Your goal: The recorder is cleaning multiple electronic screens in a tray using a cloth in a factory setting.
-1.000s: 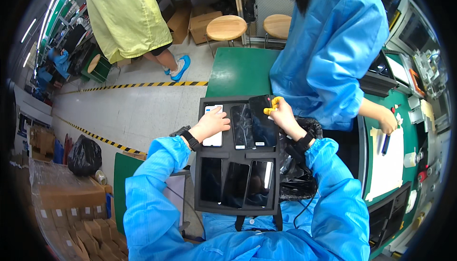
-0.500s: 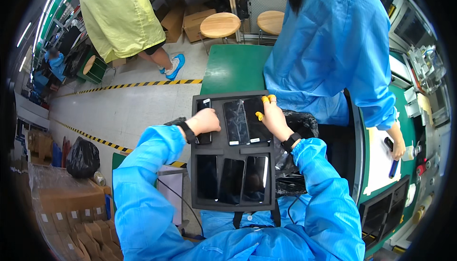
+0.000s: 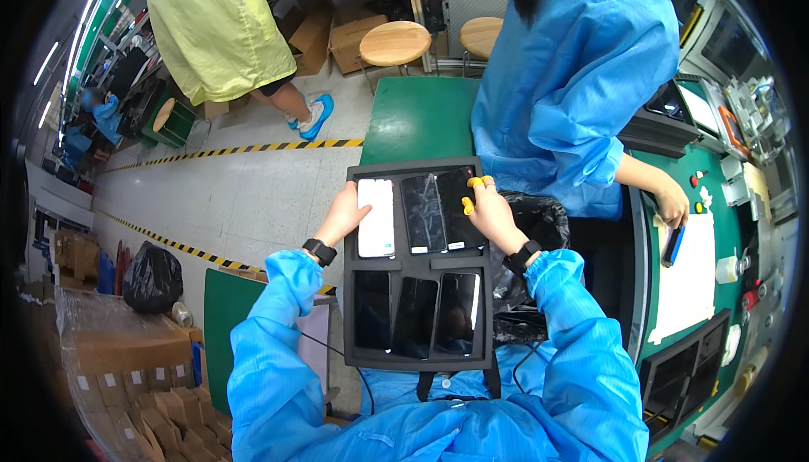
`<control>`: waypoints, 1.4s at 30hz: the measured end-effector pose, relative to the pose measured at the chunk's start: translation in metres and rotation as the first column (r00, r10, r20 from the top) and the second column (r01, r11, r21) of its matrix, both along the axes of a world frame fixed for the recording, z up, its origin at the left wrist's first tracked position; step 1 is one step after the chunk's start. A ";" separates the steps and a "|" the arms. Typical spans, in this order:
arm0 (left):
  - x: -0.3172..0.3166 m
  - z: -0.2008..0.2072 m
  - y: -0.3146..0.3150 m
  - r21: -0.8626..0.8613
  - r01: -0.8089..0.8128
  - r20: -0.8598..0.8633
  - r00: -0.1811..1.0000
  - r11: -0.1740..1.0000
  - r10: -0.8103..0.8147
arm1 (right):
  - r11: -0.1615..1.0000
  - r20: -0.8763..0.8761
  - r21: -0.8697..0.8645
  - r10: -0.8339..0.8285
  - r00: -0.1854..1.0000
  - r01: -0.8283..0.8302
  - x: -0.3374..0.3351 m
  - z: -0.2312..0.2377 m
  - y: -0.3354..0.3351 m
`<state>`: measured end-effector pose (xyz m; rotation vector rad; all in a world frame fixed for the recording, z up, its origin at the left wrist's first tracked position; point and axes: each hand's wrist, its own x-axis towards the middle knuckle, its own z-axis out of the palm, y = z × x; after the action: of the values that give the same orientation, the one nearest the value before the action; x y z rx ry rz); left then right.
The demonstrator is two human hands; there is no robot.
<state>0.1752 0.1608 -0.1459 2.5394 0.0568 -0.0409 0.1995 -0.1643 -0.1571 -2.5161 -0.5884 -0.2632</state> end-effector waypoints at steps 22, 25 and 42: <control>0.023 0.003 -0.078 0.494 -0.245 0.026 0.963 0.834 0.267 | 0.988 -0.195 -0.134 0.042 0.980 -0.070 -0.046 0.027 0.019; 0.017 0.007 -0.079 0.458 -0.233 -0.018 0.963 0.858 0.271 | 0.995 -0.195 -0.070 0.050 0.980 -0.065 -0.036 0.038 0.014; 0.026 0.008 -0.043 0.577 0.069 0.321 0.897 0.814 -0.304 | 0.969 -0.015 -0.248 0.011 1.000 -0.015 0.036 0.014 0.070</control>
<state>0.2007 0.1177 -0.1379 3.0690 -0.4133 0.4908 0.2359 -0.0938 -0.1432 -2.7503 -0.6686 -0.1769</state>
